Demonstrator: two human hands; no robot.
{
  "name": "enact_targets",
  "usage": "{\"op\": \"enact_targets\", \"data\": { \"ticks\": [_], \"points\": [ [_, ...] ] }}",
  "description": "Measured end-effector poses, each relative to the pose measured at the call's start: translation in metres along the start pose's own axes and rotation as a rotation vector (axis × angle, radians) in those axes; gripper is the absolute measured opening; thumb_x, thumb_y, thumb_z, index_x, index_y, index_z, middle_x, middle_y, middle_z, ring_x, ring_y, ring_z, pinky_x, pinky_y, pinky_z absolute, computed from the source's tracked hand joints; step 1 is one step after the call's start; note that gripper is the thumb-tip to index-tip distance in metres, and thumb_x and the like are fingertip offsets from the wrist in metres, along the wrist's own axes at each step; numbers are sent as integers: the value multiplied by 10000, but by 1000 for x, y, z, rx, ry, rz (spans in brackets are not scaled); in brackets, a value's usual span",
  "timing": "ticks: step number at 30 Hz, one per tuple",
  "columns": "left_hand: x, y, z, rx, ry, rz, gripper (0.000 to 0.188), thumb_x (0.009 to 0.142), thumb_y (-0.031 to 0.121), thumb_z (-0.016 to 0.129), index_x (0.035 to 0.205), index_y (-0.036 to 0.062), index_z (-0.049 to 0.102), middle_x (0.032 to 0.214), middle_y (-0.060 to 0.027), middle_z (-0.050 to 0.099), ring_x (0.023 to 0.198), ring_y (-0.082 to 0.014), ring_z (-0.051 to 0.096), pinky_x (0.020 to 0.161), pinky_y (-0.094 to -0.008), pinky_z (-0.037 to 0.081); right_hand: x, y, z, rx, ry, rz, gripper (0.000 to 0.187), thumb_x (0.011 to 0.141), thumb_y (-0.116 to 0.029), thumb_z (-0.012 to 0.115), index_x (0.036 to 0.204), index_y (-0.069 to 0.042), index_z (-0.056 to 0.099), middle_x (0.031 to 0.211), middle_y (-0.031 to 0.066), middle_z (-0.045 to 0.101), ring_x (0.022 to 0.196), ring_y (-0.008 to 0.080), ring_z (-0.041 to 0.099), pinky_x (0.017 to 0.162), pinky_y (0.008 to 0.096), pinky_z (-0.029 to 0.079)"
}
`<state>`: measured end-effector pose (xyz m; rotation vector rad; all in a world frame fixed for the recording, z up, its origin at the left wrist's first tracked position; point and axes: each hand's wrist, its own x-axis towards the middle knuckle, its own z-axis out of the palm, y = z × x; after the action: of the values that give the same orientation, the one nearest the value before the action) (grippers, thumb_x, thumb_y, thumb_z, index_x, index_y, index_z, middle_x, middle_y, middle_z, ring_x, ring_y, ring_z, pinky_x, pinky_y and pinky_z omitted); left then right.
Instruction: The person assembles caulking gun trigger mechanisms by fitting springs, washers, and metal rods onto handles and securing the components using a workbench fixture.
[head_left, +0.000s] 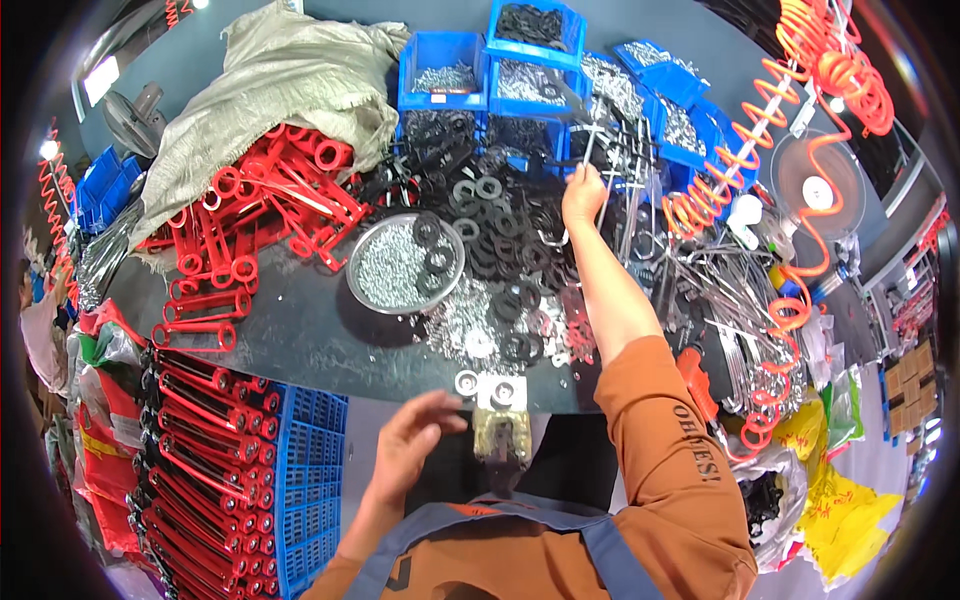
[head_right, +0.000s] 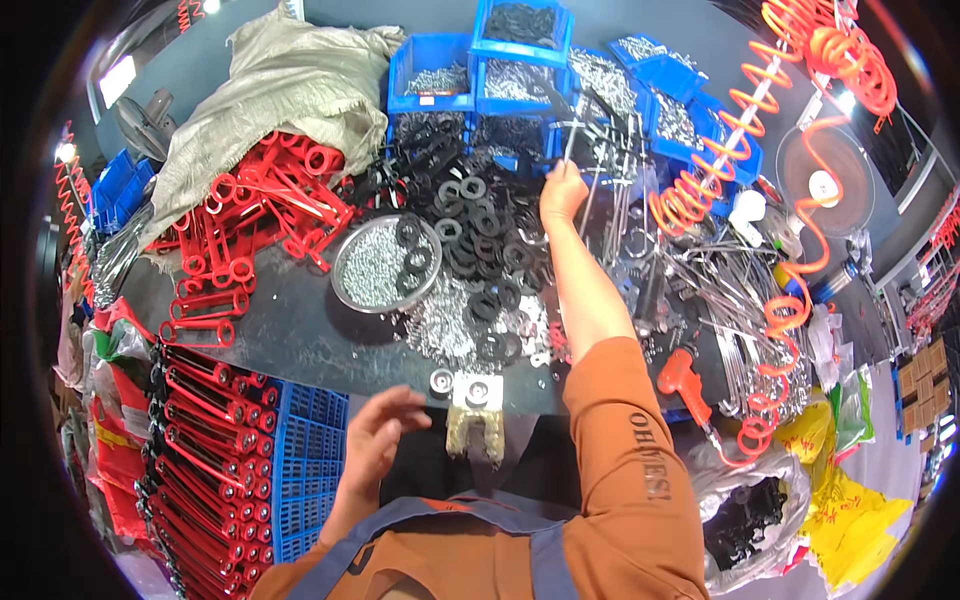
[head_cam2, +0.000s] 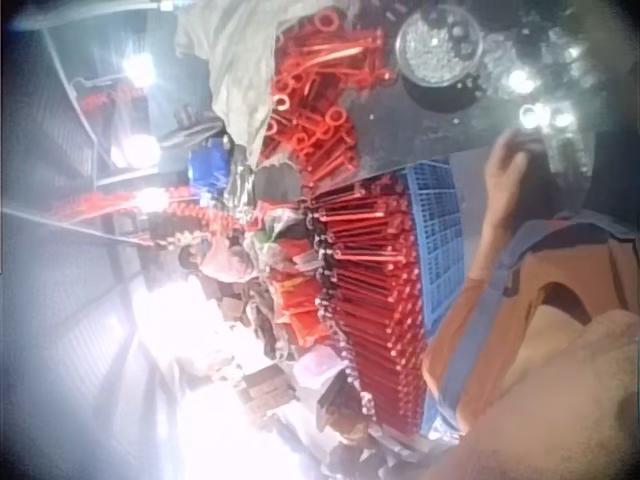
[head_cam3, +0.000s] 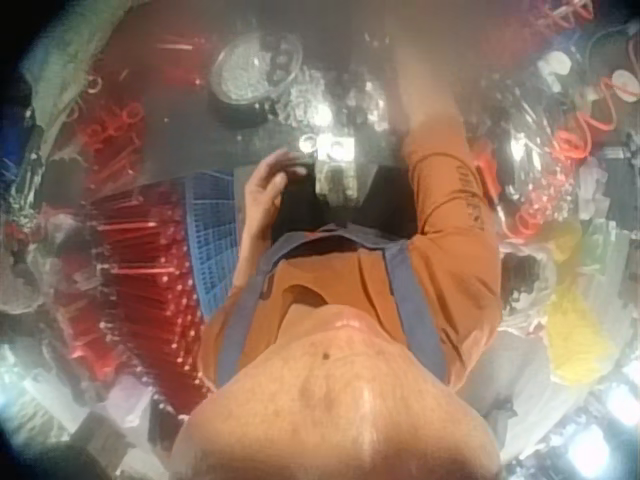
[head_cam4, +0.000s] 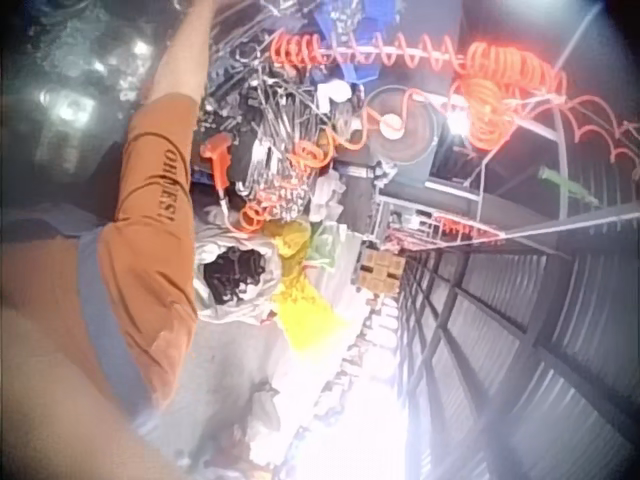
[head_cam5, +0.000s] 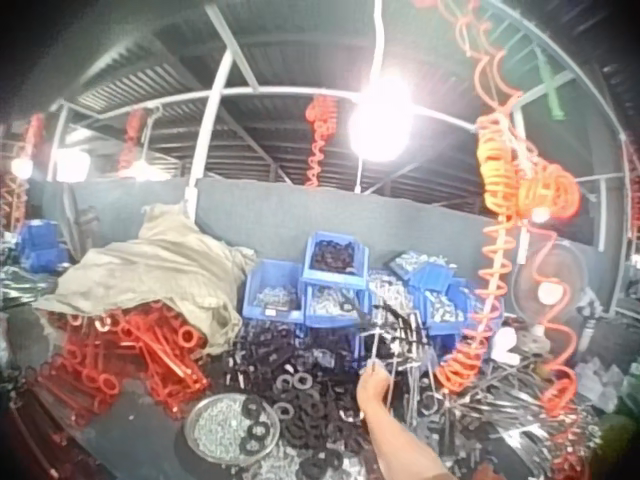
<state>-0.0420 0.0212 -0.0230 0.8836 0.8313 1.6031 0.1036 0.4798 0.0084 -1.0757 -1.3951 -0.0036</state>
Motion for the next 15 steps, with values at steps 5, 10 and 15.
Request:
{"op": "enact_targets", "data": {
  "ticks": [5,10,15],
  "points": [
    [-33,-5,-24,75,95,-112,350,906,87,586,1235,-26,543,1139,-152,620,1012,-238,618,923,-352,465,-18,33,20,-111,32,234,148,866,-116,603,905,25,618,753,212,644,740,400,633,667,466,481],
    [-33,-4,-25,161,87,-275,285,921,6,529,1203,-20,565,1111,-123,634,1020,-196,614,925,-302,462,-23,24,15,-226,-115,127,407,818,-143,665,1118,90,518,1055,298,579,967,441,573,835,482,457],
    [-24,1,-19,189,51,-256,272,925,8,525,1192,-25,567,1097,-109,637,1024,-180,608,929,-292,458,-51,-32,-20,-95,-213,-326,333,802,-71,650,1110,28,569,1077,215,571,980,333,557,860,384,461]
  ]
}}
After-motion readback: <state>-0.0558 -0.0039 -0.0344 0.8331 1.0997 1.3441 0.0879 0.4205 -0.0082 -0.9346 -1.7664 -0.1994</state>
